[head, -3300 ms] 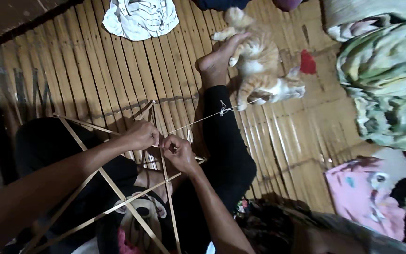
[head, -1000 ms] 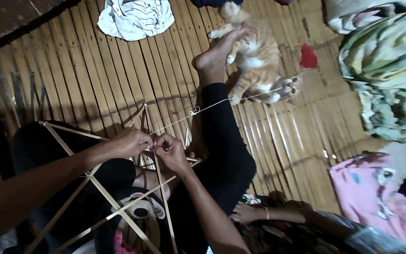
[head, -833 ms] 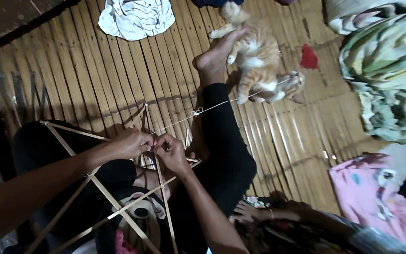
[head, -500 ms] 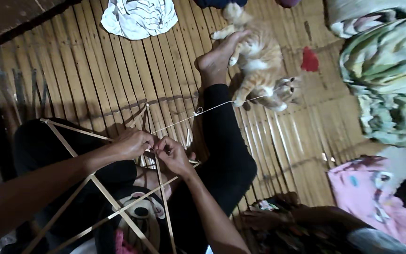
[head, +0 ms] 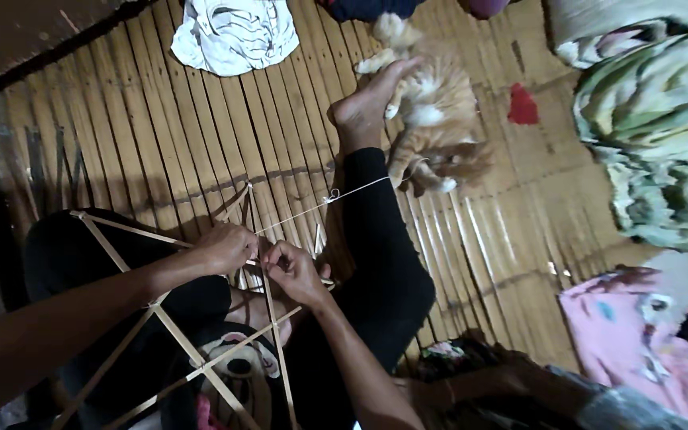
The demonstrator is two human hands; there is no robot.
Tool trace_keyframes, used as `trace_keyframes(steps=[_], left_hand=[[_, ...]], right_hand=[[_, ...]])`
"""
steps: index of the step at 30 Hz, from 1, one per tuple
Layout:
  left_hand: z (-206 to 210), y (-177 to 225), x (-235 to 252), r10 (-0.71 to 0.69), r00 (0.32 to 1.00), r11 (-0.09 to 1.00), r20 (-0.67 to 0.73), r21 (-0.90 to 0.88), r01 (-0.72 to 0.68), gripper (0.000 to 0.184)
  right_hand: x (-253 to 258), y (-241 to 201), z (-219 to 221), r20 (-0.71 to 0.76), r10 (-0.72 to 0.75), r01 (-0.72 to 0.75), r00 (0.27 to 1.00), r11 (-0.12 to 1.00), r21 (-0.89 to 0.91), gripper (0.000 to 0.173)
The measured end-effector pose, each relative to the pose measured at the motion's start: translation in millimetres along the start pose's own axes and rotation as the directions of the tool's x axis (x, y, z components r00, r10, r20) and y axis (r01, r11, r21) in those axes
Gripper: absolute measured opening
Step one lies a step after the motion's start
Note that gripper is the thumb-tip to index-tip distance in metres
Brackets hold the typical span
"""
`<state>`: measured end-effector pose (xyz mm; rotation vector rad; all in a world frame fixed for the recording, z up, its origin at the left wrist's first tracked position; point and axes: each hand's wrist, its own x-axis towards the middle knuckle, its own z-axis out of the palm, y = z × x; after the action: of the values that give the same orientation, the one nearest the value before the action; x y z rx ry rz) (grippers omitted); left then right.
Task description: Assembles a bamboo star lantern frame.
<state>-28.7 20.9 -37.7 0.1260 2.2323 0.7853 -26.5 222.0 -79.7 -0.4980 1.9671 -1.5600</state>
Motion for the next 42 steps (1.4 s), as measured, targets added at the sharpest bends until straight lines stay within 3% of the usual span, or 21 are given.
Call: trace_keyframes(steps=[7,12,19,26,33,39,42], left_hand=[[-16.7,9.9,7.2,-0.076,0.981,0.986,0.178,-0.135,0.101,0.020],[-15.2,19.4,8.5,-0.156,0.965,0.935,0.212,-0.285,0.213,0.015],[-7.7,24.3,17.6,-0.285,0.934,0.887,0.217,-0.310,0.342,0.014],[-0.2,25.4,12.3,-0.295,0.945,0.884,0.139,-0.335,0.325,0.011],[2.5,23.3,-6.4,-0.142,0.989,0.942,0.048,-0.299,0.150,0.012],[13.6,18.1,-14.8,-0.068,0.994,0.990,-0.082,-0.131,0.057,0.014],[13.6,21.7,-17.8,-0.071,0.994,0.993,-0.078,-0.103,0.063,0.018]], right_hand=[[-8.9,6.1,1.5,-0.001,-0.150,0.149,0.989,0.982,-0.118,0.008],[-14.2,7.7,5.0,-0.049,-0.238,0.226,0.970,0.959,-0.171,0.007],[-14.2,7.6,6.8,-0.081,-0.229,0.210,0.970,0.959,-0.190,0.010],[-12.4,7.1,5.8,-0.099,-0.159,0.153,0.982,0.986,-0.061,0.009],[-6.2,4.1,3.7,-0.113,-0.040,0.047,0.993,0.997,0.067,0.010],[0.1,-5.7,-0.4,-0.070,0.149,-0.136,0.986,0.977,0.162,0.013],[-0.9,-8.9,-3.8,-0.067,0.185,-0.175,0.981,0.977,0.125,0.009]])
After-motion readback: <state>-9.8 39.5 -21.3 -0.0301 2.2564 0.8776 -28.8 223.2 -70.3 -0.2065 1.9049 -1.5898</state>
